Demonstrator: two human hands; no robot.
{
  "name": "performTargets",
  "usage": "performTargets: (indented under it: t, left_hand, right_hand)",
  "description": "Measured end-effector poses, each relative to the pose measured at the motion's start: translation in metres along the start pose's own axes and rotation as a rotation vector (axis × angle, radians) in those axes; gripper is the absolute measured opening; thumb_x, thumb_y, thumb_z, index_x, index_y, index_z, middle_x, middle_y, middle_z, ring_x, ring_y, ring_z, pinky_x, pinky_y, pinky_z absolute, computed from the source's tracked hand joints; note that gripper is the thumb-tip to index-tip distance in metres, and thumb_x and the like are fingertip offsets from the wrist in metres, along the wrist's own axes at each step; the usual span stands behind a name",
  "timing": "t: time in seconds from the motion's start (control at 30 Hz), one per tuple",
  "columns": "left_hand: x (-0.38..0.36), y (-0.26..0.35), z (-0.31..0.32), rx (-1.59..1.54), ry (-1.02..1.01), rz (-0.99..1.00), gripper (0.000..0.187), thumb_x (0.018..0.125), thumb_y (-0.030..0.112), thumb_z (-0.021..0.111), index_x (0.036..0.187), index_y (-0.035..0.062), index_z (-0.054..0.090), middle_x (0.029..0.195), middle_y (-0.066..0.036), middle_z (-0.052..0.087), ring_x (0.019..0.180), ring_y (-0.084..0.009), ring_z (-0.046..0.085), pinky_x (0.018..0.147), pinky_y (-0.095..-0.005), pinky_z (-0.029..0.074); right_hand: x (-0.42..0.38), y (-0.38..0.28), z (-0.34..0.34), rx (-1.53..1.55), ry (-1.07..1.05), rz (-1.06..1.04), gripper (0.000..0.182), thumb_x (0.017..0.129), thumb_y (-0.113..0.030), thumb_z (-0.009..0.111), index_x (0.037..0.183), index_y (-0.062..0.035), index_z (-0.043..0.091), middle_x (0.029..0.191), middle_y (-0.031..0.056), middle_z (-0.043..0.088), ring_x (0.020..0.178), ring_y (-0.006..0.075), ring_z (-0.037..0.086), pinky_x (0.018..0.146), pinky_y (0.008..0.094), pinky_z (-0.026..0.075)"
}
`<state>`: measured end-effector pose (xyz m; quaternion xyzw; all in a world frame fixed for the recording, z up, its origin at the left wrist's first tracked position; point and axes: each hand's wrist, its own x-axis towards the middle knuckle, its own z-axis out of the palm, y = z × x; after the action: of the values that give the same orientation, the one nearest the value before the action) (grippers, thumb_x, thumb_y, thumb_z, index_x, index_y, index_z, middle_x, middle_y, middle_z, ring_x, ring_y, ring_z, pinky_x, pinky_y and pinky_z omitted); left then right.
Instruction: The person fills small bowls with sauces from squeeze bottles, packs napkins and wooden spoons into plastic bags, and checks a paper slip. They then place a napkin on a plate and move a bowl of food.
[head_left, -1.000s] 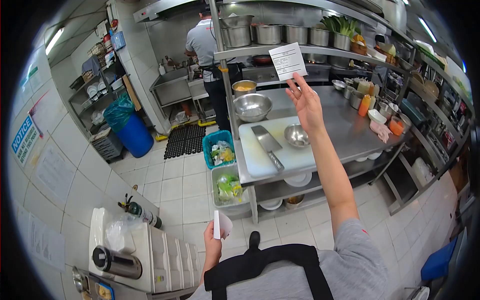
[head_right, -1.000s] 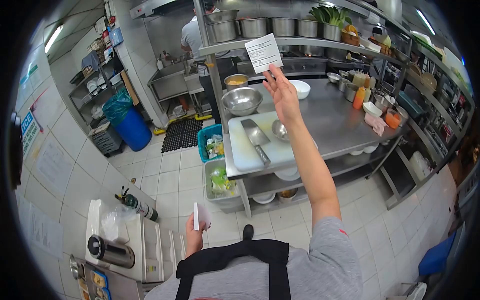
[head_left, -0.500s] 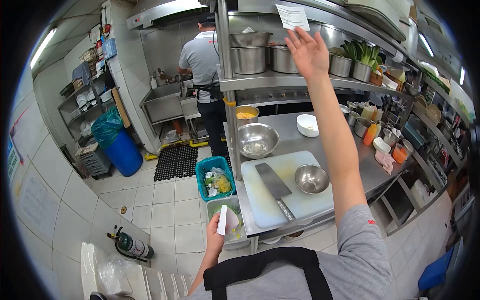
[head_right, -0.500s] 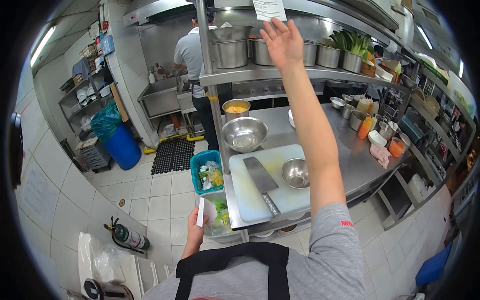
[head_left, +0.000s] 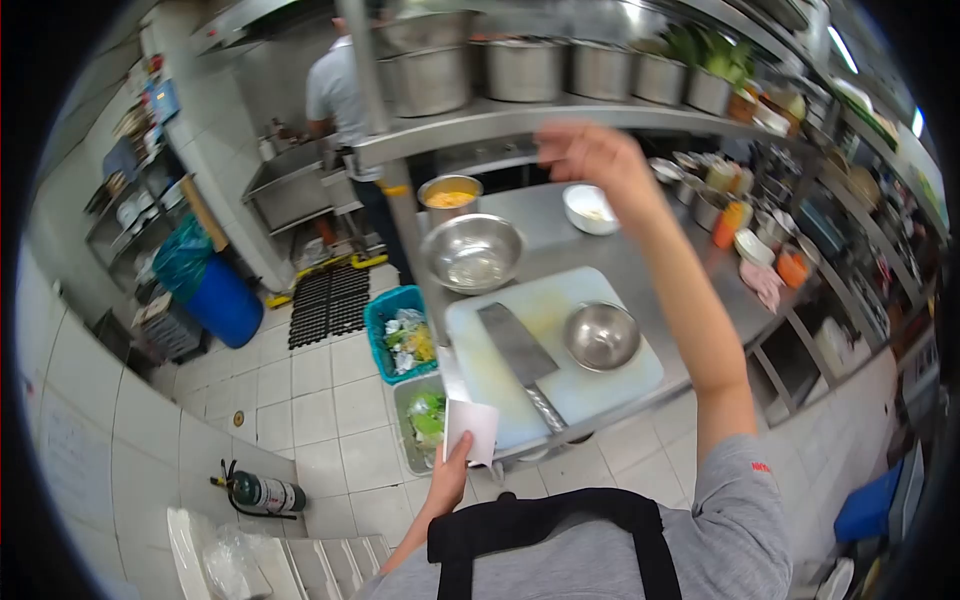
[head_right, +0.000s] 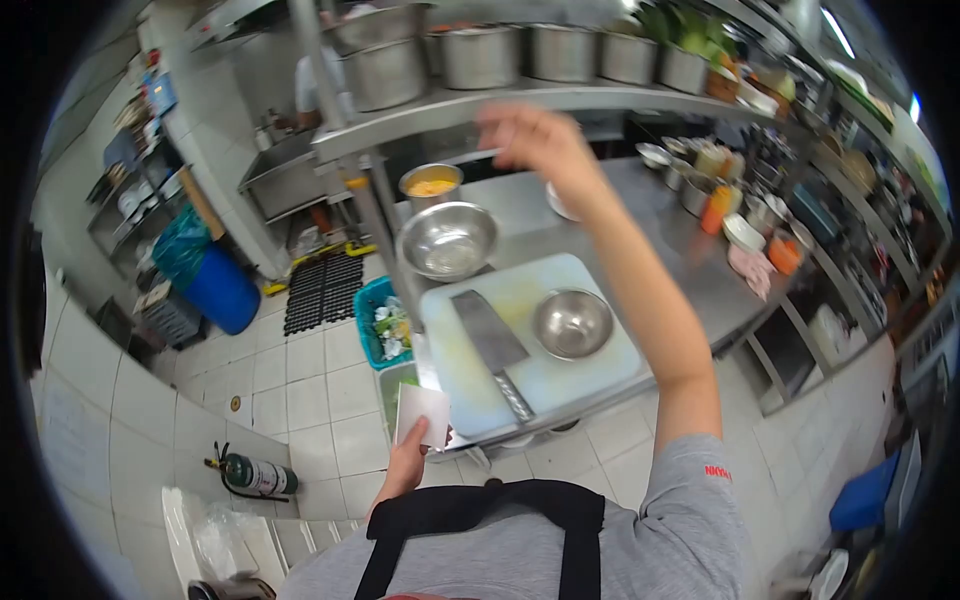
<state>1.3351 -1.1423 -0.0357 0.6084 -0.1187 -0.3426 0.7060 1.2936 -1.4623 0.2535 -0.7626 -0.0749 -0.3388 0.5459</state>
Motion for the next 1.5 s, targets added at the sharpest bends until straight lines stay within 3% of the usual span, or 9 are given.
performTargets:
  t: [0.13,0.23,0.4,0.57,0.63,0.67,0.93,1.33,1.5]
  left_hand:
    - [0.032,-0.045,0.052,0.258,-0.291,-0.031,0.043,0.095,0.034,0.035,0.112,-0.0031,0.051,0.091,-0.015,0.063,0.08,-0.0225,0.062,0.075,-0.0319,0.048]
    - [-0.005,-0.012,0.148,0.421,-0.733,0.017,0.049,0.092,0.036,0.042,0.121,-0.0036,0.049,0.117,-0.013,0.055,0.109,-0.019,0.049,0.096,-0.0297,0.034]
    - [-0.082,-0.076,0.306,0.438,-1.179,-0.431,0.049,0.095,0.032,0.034,0.132,-0.0009,0.038,0.128,-0.01,0.047,0.116,-0.0215,0.046,0.101,-0.0344,0.032]
    - [-0.185,-0.139,0.42,0.07,-1.578,-0.55,0.06,0.091,0.041,0.041,0.133,-0.0008,0.032,0.133,-0.012,0.039,0.119,-0.0196,0.042,0.094,-0.0336,0.038]
    - [-0.211,-0.146,0.459,-0.051,-1.701,-0.56,0.063,0.09,0.043,0.044,0.134,-0.0002,0.031,0.134,-0.012,0.037,0.121,-0.0189,0.04,0.092,-0.0334,0.039]
    - [-0.22,-0.142,0.478,0.009,-1.734,-0.47,0.06,0.089,0.04,0.047,0.132,0.0002,0.034,0.131,-0.011,0.041,0.118,-0.0169,0.043,0.09,-0.0313,0.04]
    - [-0.241,-0.202,0.619,0.273,-1.819,-0.461,0.021,0.08,0.013,0.061,0.096,0.0001,0.061,0.078,-0.002,0.063,0.071,-0.0086,0.058,0.064,-0.0205,0.044]
    - [-0.335,-0.257,0.925,0.222,-2.004,-0.158,0.013,0.082,0.006,0.057,0.089,-0.0024,0.064,0.072,-0.001,0.062,0.064,-0.004,0.055,0.058,-0.0188,0.043]
    - [-0.364,-0.28,1.024,0.199,-2.052,-0.302,0.007,0.079,0.005,0.06,0.082,0.001,0.065,0.067,0.002,0.06,0.057,-0.0024,0.05,0.051,-0.018,0.036]
  right_hand:
    - [-0.176,-0.003,0.008,-0.434,-0.403,0.174,0.043,0.082,-0.025,0.061,0.117,-0.0004,0.052,0.115,0.0148,0.056,0.105,0.0261,0.054,0.091,0.0367,0.042]
    - [-0.305,-0.032,0.01,-0.611,-0.407,0.179,0.06,0.075,-0.025,0.066,0.124,0.0026,0.044,0.125,0.0212,0.048,0.119,0.0333,0.043,0.102,0.0451,0.032]
    - [-0.475,-0.083,-0.025,-0.959,0.12,0.606,0.056,0.075,-0.016,0.065,0.125,-0.001,0.045,0.127,0.0173,0.048,0.122,0.0289,0.042,0.104,0.0477,0.028]
    - [-0.587,-0.152,-0.061,-1.04,0.73,0.72,0.033,0.083,-0.009,0.055,0.115,-0.0033,0.056,0.116,0.0153,0.057,0.116,0.0267,0.05,0.1,0.0432,0.034]
    - [-0.612,-0.188,-0.075,-0.461,1.183,0.691,0.025,0.088,-0.012,0.051,0.109,-0.0011,0.059,0.103,0.0114,0.064,0.101,0.0179,0.058,0.09,0.0333,0.042]
    - [-0.64,-0.191,-0.081,-0.37,1.265,0.694,0.024,0.091,-0.016,0.05,0.104,0.0002,0.061,0.091,0.0047,0.064,0.086,0.0089,0.055,0.077,0.0253,0.043]
    - [-0.755,-0.199,-0.164,-0.284,1.314,0.755,0.025,0.089,-0.021,0.054,0.093,0.0022,0.062,0.074,0.001,0.059,0.069,0.0073,0.052,0.062,0.0242,0.045]
    - [-0.868,-0.306,-0.406,-0.464,1.352,0.947,0.026,0.091,-0.02,0.049,0.08,0.0013,0.058,0.058,0.0009,0.053,0.052,0.0077,0.05,0.047,0.0229,0.041]
    - [-0.916,-0.315,-0.472,-0.466,1.519,0.864,0.03,0.093,-0.018,0.043,0.071,-0.0007,0.052,0.052,0.0001,0.046,0.046,0.0073,0.042,0.045,0.0226,0.034]
